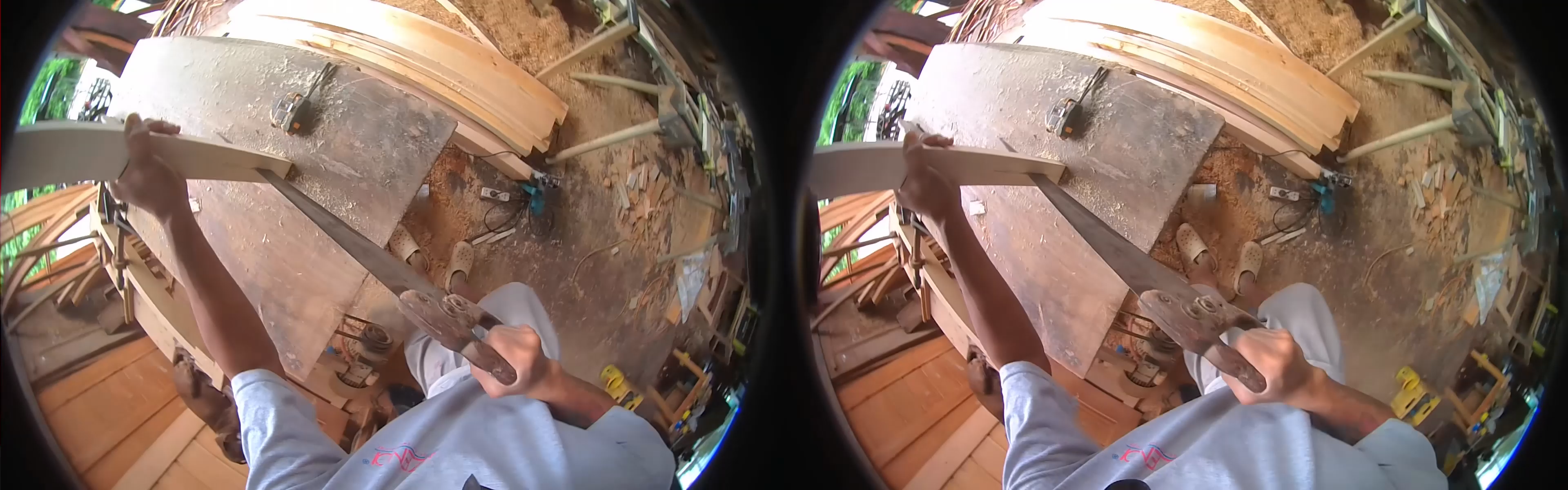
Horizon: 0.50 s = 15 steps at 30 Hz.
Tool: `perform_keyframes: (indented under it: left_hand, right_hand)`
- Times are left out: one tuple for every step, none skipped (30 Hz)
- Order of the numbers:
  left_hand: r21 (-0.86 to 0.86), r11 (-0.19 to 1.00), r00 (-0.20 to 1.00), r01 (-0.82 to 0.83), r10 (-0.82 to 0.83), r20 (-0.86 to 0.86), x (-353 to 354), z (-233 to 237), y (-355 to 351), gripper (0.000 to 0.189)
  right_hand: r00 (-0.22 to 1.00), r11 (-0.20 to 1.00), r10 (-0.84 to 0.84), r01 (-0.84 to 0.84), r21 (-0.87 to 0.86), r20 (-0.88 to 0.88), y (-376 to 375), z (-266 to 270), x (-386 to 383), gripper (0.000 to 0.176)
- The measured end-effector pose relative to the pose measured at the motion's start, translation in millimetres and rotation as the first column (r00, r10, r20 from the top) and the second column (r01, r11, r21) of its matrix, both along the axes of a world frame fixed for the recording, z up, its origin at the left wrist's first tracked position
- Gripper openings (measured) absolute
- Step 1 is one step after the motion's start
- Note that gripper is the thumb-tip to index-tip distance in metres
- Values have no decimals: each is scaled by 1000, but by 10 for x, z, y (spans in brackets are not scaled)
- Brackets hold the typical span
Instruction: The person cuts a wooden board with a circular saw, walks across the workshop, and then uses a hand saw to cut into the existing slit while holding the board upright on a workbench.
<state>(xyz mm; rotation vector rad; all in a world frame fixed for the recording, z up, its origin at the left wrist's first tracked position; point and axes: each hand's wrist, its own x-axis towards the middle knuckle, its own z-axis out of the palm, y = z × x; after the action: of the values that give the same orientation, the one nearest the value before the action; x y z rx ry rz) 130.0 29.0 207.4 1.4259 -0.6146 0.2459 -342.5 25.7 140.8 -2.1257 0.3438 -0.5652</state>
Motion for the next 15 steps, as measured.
perform_keyframes:
  left_hand:
    - [-55,998,999,24,-25,-32,27,23,-37,18]
    - [-16,1000,1000,-20,20,-4,18,27,-41,20]
    - [-17,1000,1000,-2,2,10,31,40,-37,20]
    - [-20,1000,1000,4,-4,13,41,38,-19,21]
    - [-15,1000,1000,13,-13,8,-4,29,-11,22]
    - [55,997,998,-56,57,-24,-100,73,-27,25]
    - [71,997,999,-32,34,-26,-81,52,-44,25]
    - [82,997,999,-10,13,-38,4,13,-5,27]
    - [79,997,999,0,4,-46,75,0,23,29]
    - [70,997,998,-12,16,-53,84,10,9,31]
    - [67,997,998,-27,31,-53,70,31,1,31]
    - [81,996,999,-26,29,-28,35,53,-15,30]
    - [101,995,1000,-14,14,-4,28,55,-22,30]
    - [26,1000,999,13,-12,-43,51,54,-24,26]
    - [23,1000,999,20,-19,-39,56,58,-35,26]
  right_hand:
    - [1000,1000,18,-18,-25,11,-48,-58,72,34]
    - [987,999,-43,47,-22,156,-59,-340,374,32]
    - [970,991,-88,62,120,228,-53,-707,711,25]
    - [984,983,3,-36,183,178,-190,-839,1015,21]
    - [979,985,-22,-13,174,202,-236,-961,1426,20]
    - [974,985,-50,11,171,222,-232,-1029,1658,21]
    - [973,982,-76,35,186,219,-215,-941,1584,21]
    - [989,972,-58,26,232,134,-211,-733,1470,18]
    - [998,964,-22,7,266,55,-241,-515,1367,15]
    - [996,981,-22,4,193,89,-235,-321,1125,15]
    - [993,992,-10,-5,124,122,-212,-130,817,15]
    - [997,995,-5,-3,100,81,-196,104,555,18]
    - [999,997,-12,8,81,38,-165,249,416,29]
    - [999,996,-16,12,84,38,-145,188,475,29]
    - [992,996,-58,51,66,109,-131,42,591,28]
